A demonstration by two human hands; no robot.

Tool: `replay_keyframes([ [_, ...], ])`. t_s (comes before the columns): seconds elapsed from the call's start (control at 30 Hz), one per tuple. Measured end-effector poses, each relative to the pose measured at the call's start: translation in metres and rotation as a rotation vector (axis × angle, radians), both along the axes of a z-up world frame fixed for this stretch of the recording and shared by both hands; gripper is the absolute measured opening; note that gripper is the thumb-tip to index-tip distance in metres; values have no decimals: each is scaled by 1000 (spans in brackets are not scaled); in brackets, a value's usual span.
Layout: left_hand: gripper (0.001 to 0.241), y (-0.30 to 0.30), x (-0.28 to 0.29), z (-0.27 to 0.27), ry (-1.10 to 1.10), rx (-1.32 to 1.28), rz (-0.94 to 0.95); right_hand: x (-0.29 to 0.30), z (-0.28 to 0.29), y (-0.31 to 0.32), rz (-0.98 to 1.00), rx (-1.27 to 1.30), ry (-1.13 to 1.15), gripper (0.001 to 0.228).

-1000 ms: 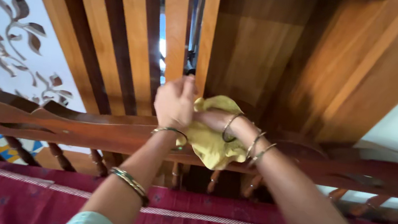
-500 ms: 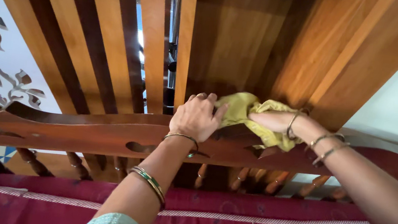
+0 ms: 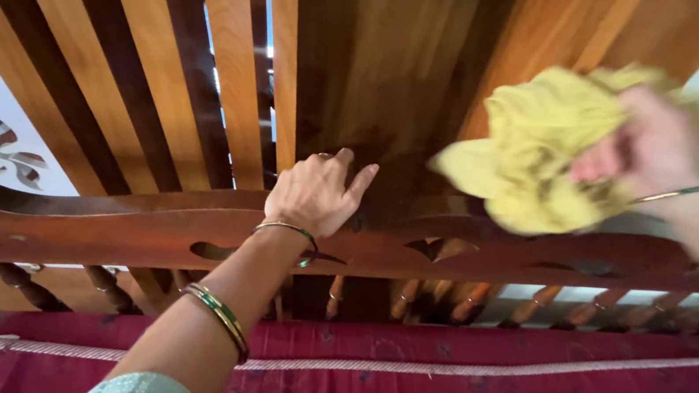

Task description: The person wipes the wooden headboard of a bed with a yellow cloth. They clean the top rail, vertical slats, and side posts in a systematic manner.

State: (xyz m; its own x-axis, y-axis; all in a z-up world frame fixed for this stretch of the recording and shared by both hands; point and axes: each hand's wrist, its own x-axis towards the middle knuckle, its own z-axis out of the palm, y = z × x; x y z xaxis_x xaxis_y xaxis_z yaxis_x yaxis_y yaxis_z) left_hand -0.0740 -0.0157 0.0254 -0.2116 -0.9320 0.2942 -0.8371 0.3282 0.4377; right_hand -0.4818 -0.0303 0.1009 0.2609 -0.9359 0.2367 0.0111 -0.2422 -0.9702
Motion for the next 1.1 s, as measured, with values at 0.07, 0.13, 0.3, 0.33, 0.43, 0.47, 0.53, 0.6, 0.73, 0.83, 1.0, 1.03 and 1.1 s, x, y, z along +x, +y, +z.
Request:
replay_keyframes([
  [0.07,56,2,0,0,-12,-5,-4,-11,29,23,-157,-13,172,37],
  [0.13,55,3,0,-1,-20,-17,-8,-4,30,42,-235,-41,359,34],
  [0.3,51,8,-2,-3,-43,-61,-37,66,-36,80,-226,-55,735,45],
  [0.33,50,8,-2,-3,-48,-66,-42,83,-54,83,-210,-62,782,50],
  [0.43,47,6,-3,-2,-56,-67,-33,122,-105,81,-179,-96,858,65],
  [0.47,47,6,-3,-2,-65,-57,-23,130,-119,77,-182,-113,866,70],
  [0.53,46,7,-5,-2,-86,-33,-10,137,-149,63,-201,-160,861,81],
  [0.6,44,9,-7,-2,-88,-48,2,135,-174,44,-237,-305,811,89],
  [0.73,44,11,1,-4,-99,-105,-59,127,-225,21,-515,-647,824,72],
  [0.83,47,12,7,-13,-191,-71,-87,127,-261,30,-889,-768,952,42],
  [1.0,26,1,11,-24,-208,-70,-141,182,-279,59,-1275,-428,645,28],
  [1.03,22,-2,11,-27,-193,-79,-146,199,-280,74,-1247,-151,516,26],
  [1.1,27,-8,15,-32,86,-91,-171,231,-278,110,-1129,14,390,27],
])
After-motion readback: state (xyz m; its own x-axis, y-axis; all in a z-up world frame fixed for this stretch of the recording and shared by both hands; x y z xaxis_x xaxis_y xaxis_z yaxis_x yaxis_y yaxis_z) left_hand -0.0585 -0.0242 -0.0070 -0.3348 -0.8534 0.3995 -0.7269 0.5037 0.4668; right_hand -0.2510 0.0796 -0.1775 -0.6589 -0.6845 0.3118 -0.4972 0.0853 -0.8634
